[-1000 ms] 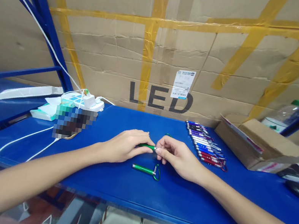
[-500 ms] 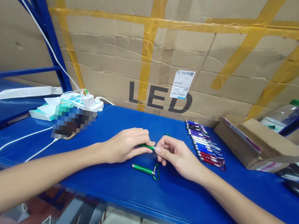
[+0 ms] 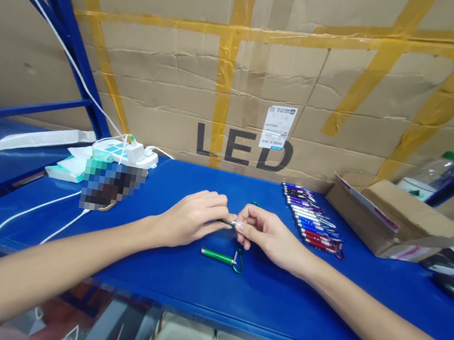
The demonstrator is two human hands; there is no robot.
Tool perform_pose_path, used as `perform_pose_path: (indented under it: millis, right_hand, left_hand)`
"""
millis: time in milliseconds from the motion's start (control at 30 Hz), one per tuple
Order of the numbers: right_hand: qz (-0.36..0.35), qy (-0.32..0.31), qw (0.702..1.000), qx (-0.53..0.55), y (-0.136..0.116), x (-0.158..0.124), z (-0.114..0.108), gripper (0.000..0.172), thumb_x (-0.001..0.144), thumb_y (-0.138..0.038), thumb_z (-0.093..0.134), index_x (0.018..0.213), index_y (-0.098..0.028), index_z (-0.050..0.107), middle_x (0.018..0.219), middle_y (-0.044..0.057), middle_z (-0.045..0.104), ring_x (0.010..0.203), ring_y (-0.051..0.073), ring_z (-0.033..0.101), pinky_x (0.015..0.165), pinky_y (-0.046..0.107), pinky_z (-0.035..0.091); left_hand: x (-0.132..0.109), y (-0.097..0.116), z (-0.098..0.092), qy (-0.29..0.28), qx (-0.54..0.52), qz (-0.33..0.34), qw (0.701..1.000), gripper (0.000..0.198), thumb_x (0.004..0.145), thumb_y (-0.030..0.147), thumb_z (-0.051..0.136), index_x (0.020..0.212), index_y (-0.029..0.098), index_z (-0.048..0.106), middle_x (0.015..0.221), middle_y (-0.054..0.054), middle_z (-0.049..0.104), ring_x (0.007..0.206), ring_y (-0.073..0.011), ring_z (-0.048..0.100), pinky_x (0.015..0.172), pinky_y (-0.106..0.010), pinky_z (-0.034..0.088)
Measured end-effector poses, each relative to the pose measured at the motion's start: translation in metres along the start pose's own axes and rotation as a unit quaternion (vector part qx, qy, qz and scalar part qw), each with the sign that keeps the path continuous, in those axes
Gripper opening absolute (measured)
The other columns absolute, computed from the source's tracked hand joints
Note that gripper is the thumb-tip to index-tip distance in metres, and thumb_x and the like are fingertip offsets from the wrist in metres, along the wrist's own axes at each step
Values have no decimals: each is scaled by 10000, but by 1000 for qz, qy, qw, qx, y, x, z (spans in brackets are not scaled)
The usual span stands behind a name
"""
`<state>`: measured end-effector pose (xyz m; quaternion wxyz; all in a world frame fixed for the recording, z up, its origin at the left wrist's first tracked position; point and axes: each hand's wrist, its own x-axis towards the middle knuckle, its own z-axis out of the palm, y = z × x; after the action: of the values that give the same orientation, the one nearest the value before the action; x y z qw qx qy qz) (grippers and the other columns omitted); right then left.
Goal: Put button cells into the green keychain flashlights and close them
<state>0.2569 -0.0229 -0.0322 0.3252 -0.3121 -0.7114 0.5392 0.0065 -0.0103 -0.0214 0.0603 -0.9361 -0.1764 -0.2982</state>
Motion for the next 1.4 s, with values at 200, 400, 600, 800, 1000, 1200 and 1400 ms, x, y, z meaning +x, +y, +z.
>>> perform_pose_path:
  millis: [200, 400, 600, 800, 1000, 1200, 1400]
  right_hand:
    - [-28, 46, 998, -20, 0, 1, 2, 434, 934, -606, 778, 984, -207, 613, 843, -13, 643, 718, 147, 598, 691, 295, 503]
    - [-77, 85, 981, -159, -6, -6, 4, 229, 1052, -439, 646, 958, -233, 611, 832, -10, 651, 762, 174, 622, 730, 307, 502]
    - [-102, 89, 961, -240, -8, -7, 2, 182, 1076, -391, 596, 981, -241, 637, 890, 17, 710, 805, 199, 664, 761, 326, 514]
    - [-119, 79, 951, -274, -7, -8, 0, 176, 1098, -390, 565, 1038, -246, 646, 940, 33, 740, 847, 211, 689, 790, 336, 520]
    - [-93, 58, 965, -240, -5, -8, 2, 287, 1127, -444, 505, 959, -242, 621, 861, 18, 725, 751, 184, 675, 744, 324, 530]
    - [-61, 45, 979, -189, -4, -8, 4, 361, 1111, -533, 526, 935, -232, 616, 846, 12, 719, 718, 167, 649, 711, 303, 523]
    - [-58, 40, 981, -179, -3, -6, 3, 350, 1111, -529, 532, 947, -230, 614, 864, 10, 705, 777, 176, 648, 758, 310, 524]
  left_hand:
    - [1, 1, 1, 16, -29, -23, 999, 277, 1145, 330, 519, 1160, 162, 739, 926, -67, 676, 874, -192, 622, 803, -309, 475]
    - [0, 3, 2, 25, -55, -56, 997, 266, 1135, 355, 552, 1176, 167, 736, 982, -65, 716, 901, -188, 657, 813, -308, 478]
    - [1, 4, 3, 25, -65, -93, 993, 277, 1126, 382, 565, 1151, 171, 743, 966, -60, 702, 881, -186, 660, 793, -293, 494]
    - [2, 4, 3, 33, -85, -103, 991, 273, 1120, 377, 580, 1149, 163, 747, 932, -52, 688, 853, -179, 653, 761, -279, 490]
    - [0, 3, 3, 11, -87, -71, 994, 280, 1133, 370, 551, 1157, 166, 742, 964, -70, 708, 885, -188, 652, 803, -297, 500]
    - [0, 3, 3, 18, -65, -44, 997, 268, 1133, 352, 548, 1119, 173, 746, 949, -73, 692, 895, -198, 649, 815, -309, 508]
    - [1, 3, 1, 18, -68, -38, 997, 229, 1126, 310, 563, 1116, 165, 740, 948, -67, 692, 882, -192, 646, 807, -297, 493]
